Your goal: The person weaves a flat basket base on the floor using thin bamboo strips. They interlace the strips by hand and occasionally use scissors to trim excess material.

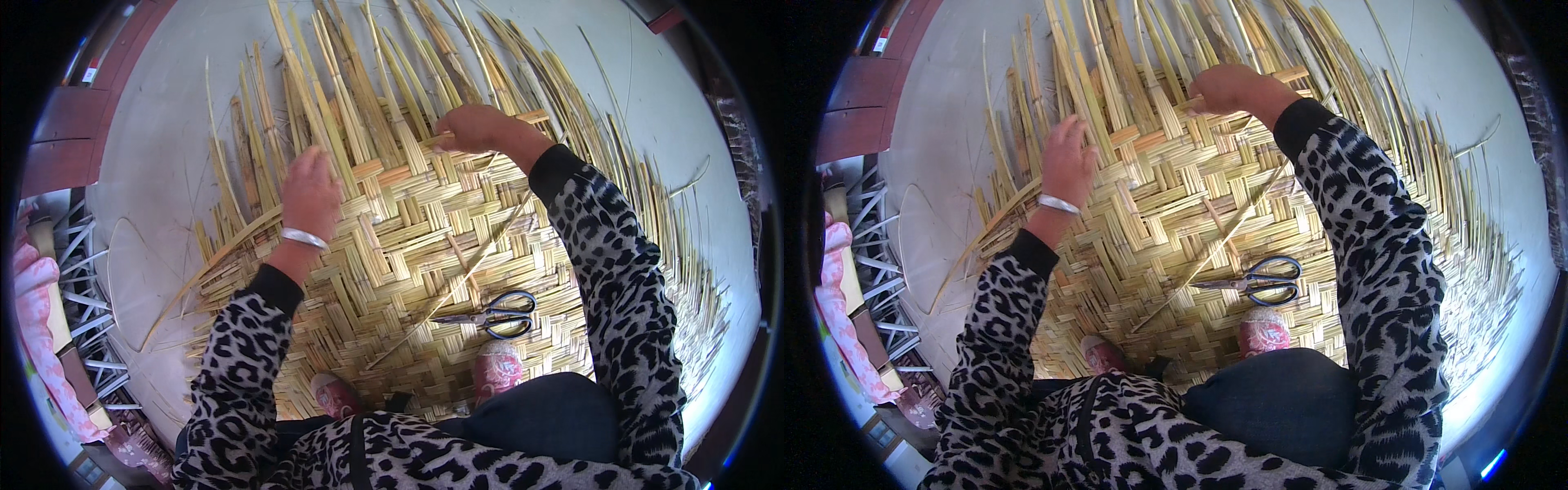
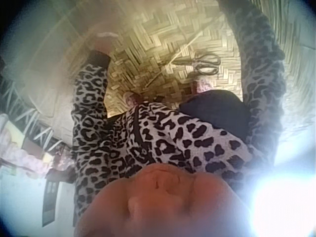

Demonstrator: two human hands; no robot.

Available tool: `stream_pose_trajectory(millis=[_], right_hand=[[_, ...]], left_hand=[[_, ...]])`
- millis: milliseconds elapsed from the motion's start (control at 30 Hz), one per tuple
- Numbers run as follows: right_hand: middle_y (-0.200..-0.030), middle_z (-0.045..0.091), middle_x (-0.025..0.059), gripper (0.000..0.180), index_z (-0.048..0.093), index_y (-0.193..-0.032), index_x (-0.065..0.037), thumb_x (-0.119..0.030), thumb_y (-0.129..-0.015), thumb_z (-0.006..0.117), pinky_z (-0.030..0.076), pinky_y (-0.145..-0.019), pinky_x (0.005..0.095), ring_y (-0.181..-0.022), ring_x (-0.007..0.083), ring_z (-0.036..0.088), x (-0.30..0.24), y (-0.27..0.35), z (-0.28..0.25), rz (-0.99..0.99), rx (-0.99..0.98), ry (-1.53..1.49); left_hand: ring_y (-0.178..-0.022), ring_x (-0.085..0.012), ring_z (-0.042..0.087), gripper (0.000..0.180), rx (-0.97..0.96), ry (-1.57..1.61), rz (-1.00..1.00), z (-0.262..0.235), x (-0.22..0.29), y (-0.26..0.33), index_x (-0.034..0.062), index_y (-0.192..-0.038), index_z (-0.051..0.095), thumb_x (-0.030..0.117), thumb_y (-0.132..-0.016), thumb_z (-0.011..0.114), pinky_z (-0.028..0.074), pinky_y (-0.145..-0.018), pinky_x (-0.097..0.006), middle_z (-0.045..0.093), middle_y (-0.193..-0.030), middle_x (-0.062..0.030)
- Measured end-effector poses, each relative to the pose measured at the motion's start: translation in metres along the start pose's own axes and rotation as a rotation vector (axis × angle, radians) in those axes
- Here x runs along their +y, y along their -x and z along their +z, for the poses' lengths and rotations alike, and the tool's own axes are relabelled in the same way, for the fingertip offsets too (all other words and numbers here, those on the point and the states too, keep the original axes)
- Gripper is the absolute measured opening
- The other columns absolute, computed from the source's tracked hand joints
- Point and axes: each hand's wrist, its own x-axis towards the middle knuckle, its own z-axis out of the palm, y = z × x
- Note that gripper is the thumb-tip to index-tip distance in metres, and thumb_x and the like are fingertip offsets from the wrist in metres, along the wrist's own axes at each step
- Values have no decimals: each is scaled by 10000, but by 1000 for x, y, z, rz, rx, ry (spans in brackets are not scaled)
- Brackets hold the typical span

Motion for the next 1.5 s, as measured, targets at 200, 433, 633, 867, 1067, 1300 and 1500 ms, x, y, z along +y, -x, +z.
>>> stream_pose_trajectory(millis=[200,433,633,867,1067,1300,1500], right_hand=[[-1004,688,106,404,674,-1064,-138,-485,-861,637,503,-844,456,-1002,324,646,-6,-7,-12,37,-8,104],[-1046,687,101,365,684,-1057,-136,-447,-870,638,503,-853,454,-1014,324,642,-12,-8,-20,47,-132,50],[-996,682,109,423,666,-1100,-150,-498,-863,638,491,-834,456,-991,326,639,-9,2,-3,53,-36,15],[-1099,680,85,427,664,-1162,-145,-378,-809,725,494,-877,430,-1068,293,627,11,22,-23,72,-18,71],[-913,695,64,251,692,-1023,-196,-139,-780,666,534,-749,432,-919,313,672,19,57,-38,107,65,157],[-845,682,100,168,660,-1018,-87,-156,-867,638,501,-856,428,-844,291,670,43,91,-38,-191,905,93],[-958,700,115,243,675,-1046,-89,-262,-877,644,524,-810,377,-881,266,665,73,61,-22,220,476,-444]], left_hand=[[-1383,-269,322,629,-164,-121,37,40,55,20,38,-1417,398,376,-919,579,227,-1144,-473,338,-1495,-107],[-1399,-239,276,675,-94,-128,78,59,50,27,37,-1422,396,432,-911,588,194,-1138,-517,330,-1489,-79],[-1359,-229,315,581,-128,-161,160,46,50,20,36,-1326,510,387,-880,634,216,-1118,-516,451,-1384,-66],[-1072,-323,593,407,-141,208,238,15,72,-36,67,-1194,593,242,-838,685,493,-882,-429,534,-1273,-108],[-935,-362,619,360,-538,339,127,19,132,-113,39,-1136,637,235,-843,711,494,-830,-412,631,-1076,-171],[-737,-362,626,343,-458,264,9,25,143,-123,24,-851,702,363,-801,721,493,-703,-431,653,-776,-192],[-530,-253,617,318,-276,428,-248,40,143,-110,-11,-750,639,285,-808,739,478,-542,-373,608,-624,-153]])
